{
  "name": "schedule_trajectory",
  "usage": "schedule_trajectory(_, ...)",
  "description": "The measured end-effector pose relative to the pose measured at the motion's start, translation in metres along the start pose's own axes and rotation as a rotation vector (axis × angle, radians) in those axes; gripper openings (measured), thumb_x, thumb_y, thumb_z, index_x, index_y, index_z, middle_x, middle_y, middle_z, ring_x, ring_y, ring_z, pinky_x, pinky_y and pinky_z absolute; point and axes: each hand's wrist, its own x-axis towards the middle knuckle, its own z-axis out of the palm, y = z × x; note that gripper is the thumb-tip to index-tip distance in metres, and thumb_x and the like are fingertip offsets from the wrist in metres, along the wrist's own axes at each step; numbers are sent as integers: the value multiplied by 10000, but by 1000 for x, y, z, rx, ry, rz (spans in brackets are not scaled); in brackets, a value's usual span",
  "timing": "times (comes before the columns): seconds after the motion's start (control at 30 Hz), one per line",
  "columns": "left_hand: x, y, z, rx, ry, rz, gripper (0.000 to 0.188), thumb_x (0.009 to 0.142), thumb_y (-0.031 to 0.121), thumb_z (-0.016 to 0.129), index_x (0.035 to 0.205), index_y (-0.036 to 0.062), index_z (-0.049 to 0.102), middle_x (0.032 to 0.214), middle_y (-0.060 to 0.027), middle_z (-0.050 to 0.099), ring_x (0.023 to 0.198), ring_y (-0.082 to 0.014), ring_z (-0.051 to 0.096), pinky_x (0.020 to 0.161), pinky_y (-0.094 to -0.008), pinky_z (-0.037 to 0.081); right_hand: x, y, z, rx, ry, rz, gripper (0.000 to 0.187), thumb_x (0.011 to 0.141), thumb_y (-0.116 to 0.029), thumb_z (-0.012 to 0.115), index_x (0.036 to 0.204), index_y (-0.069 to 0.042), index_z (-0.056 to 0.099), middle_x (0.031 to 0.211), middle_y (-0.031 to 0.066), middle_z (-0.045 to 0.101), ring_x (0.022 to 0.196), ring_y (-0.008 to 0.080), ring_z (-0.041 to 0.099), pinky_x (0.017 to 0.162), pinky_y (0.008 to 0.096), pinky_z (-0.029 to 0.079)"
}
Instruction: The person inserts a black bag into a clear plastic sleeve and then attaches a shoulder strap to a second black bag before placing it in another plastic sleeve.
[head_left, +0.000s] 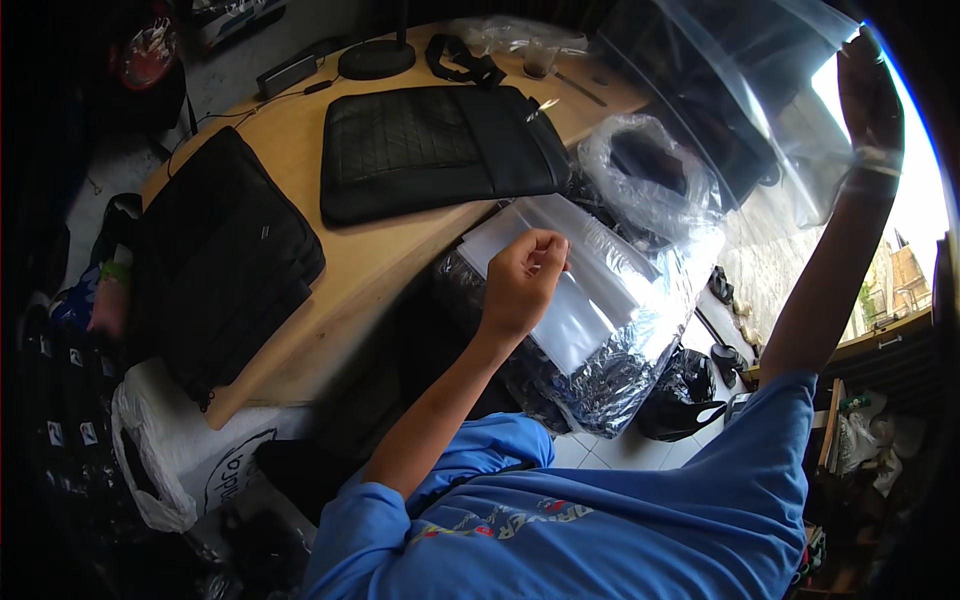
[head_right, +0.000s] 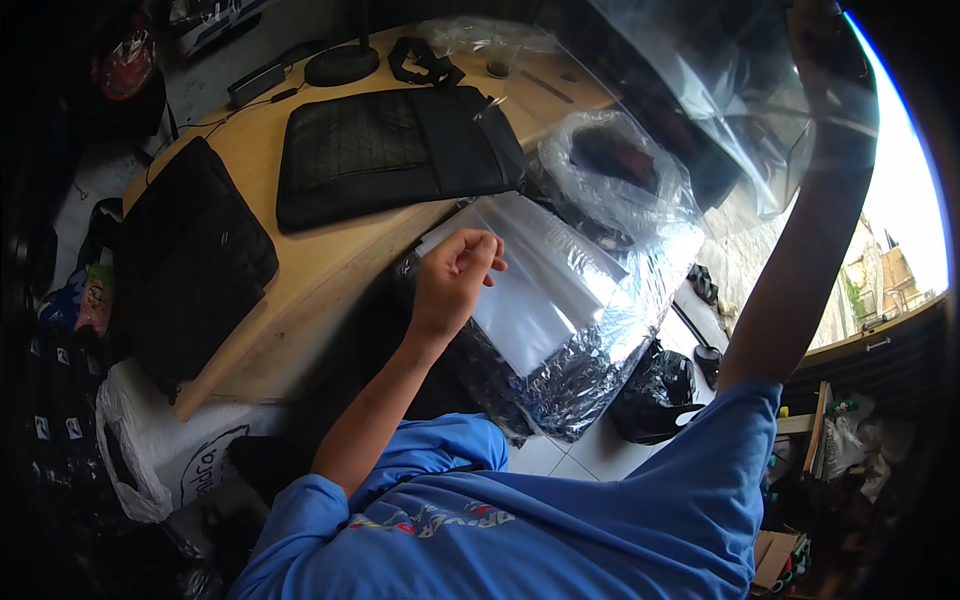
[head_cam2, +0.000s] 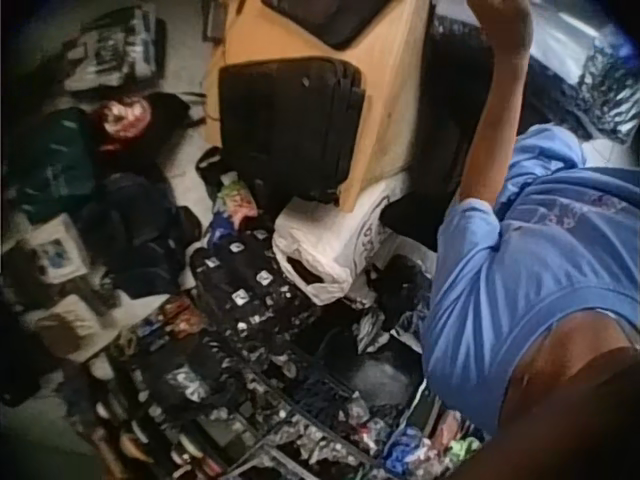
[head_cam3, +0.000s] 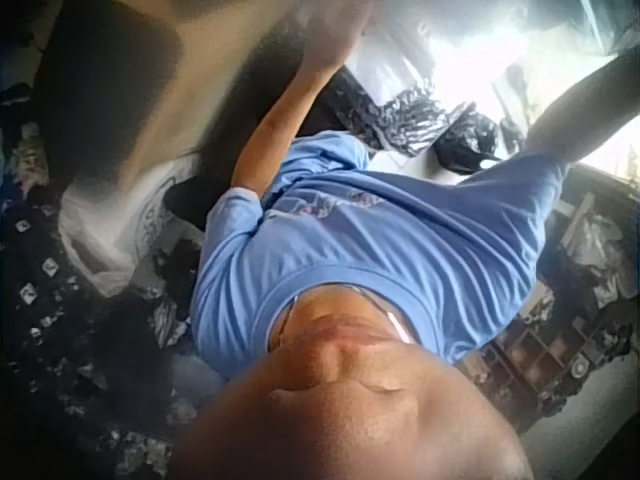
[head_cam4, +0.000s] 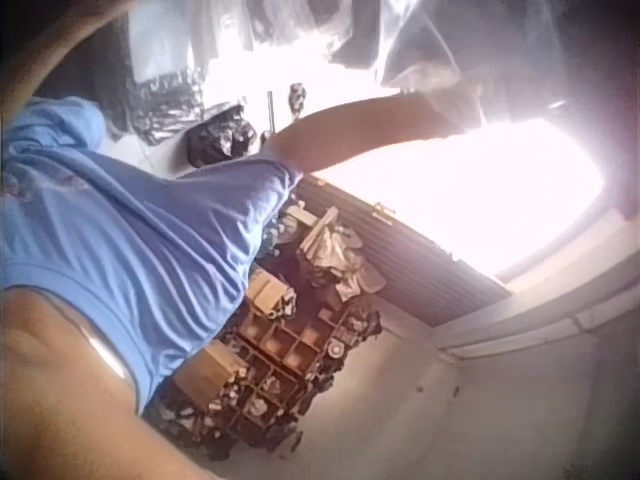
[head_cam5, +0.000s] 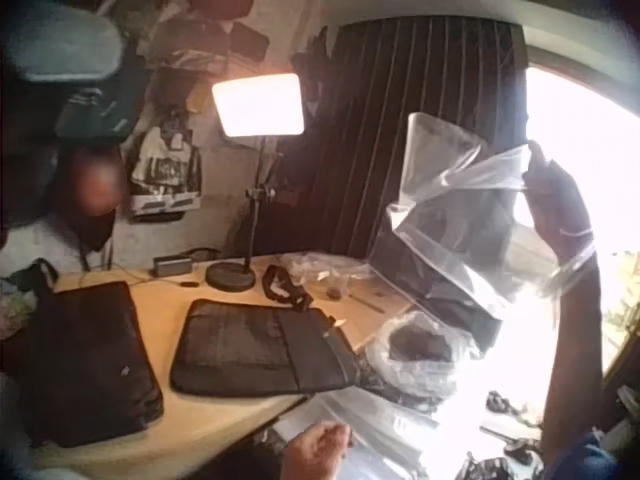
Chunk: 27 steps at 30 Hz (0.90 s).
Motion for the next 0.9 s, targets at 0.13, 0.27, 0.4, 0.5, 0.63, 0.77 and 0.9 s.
schedule_trajectory(0.13, -16, 104, -32, -247, -133, 275, 700, 884, 566, 473, 1260, -23, 432, 1141, -170, 564, 991, -207, 597, 767, -299, 496, -70, 1, 150, -287, 132, -31, 314, 940, -117, 494, 1204, 53, 495, 920, 84, 606, 812, 129, 605, 735, 198, 499)
schedule_trajectory(0.27, -40, 141, -68, -164, -157, 342, 863, 814, 589, 575, 1370, -16, 311, 1202, -190, 524, 1048, -236, 570, 812, -326, 496, -120, -3, 306, 95, 5, 62, 239, 947, -197, 526, 1051, 11, 582, 731, 52, 603, 611, 94, 569, 531, 228, 460)
schedule_trajectory(0.4, -69, 147, -94, -160, 256, 108, 516, 890, 351, 570, 1233, -23, 476, 1021, -116, 584, 979, -196, 586, 730, -311, 519, -145, -1, 361, 143, -58, 46, 250, 943, -221, 540, 1012, 13, 593, 699, 33, 593, 604, 72, 562, 540, 230, 463)
schedule_trajectory(0.5, -83, 150, -110, -343, 295, 37, 460, 879, 335, 589, 1184, 2, 504, 994, -84, 574, 948, -172, 581, 685, -294, 517, -170, 4, 388, 73, -118, 2, 148, 890, -104, 592, 998, -4, 573, 758, 70, 633, 659, 119, 626, 592, 233, 498)
schedule_trajectory(0.63, -100, 137, -119, -289, 353, -73, 693, 823, 395, 662, 1295, -31, 385, 1055, -91, 541, 986, -153, 524, 736, -292, 493, -200, 9, 415, 45, -177, -135, 203, 830, -44, 635, 1019, -19, 565, 817, 97, 639, 695, 198, 665, 571, 291, 522)
schedule_trajectory(0.77, -121, 125, -147, -282, 316, -150, 647, 856, 341, 617, 1318, -43, 377, 1114, -119, 565, 1013, -171, 562, 785, -304, 510, -227, 18, 432, 30, -227, -36, 214, 839, -41, 619, 1042, -32, 554, 803, 108, 624, 687, 215, 664, 569, 300, 519)
schedule_trajectory(0.9, -133, 127, -149, -263, 222, -117, 494, 895, 162, 564, 1317, -29, 394, 1145, -142, 577, 1009, -194, 600, 794, -315, 539, -242, 25, 435, 65, -181, 31, 208, 846, -40, 608, 1046, -33, 549, 780, 109, 619, 665, 235, 662, 568, 309, 522)
